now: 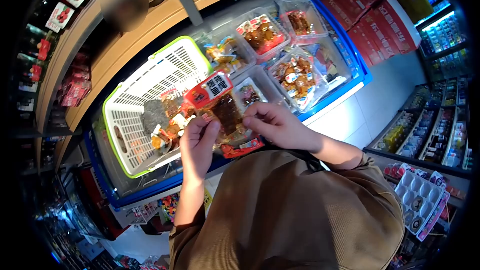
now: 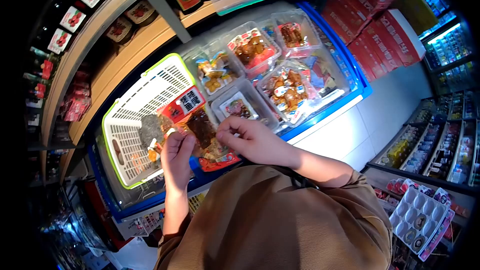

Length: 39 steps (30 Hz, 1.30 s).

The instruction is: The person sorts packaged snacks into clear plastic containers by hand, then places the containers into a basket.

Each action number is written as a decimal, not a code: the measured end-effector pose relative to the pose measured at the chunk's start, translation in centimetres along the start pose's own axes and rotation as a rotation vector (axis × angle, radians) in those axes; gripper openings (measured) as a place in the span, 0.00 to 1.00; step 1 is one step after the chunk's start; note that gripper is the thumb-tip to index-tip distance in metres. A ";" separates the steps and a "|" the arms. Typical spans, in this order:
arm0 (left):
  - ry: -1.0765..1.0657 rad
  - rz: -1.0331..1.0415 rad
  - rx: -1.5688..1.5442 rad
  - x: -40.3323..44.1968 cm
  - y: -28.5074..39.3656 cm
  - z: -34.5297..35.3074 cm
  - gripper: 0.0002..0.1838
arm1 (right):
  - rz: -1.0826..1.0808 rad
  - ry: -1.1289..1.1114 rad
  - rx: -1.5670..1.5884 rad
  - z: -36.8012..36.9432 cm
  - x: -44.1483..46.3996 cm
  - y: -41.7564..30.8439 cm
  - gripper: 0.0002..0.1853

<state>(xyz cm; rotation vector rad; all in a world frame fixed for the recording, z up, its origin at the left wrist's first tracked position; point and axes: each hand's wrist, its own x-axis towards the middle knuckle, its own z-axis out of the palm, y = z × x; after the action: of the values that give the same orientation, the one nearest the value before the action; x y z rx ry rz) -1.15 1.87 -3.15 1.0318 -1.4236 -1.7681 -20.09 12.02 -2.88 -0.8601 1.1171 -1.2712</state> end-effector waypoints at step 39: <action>0.276 -0.011 0.144 0.5 -0.6 -7.2 0.15 | 0.289 0.900 -1.356 -38.1 15.9 3.8 0.14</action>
<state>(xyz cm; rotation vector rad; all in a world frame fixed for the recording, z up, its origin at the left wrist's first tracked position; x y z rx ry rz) 4.84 -1.85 -4.64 1.3056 -1.3855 -1.4792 -56.36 0.33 -19.33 -0.9783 2.8405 -0.4646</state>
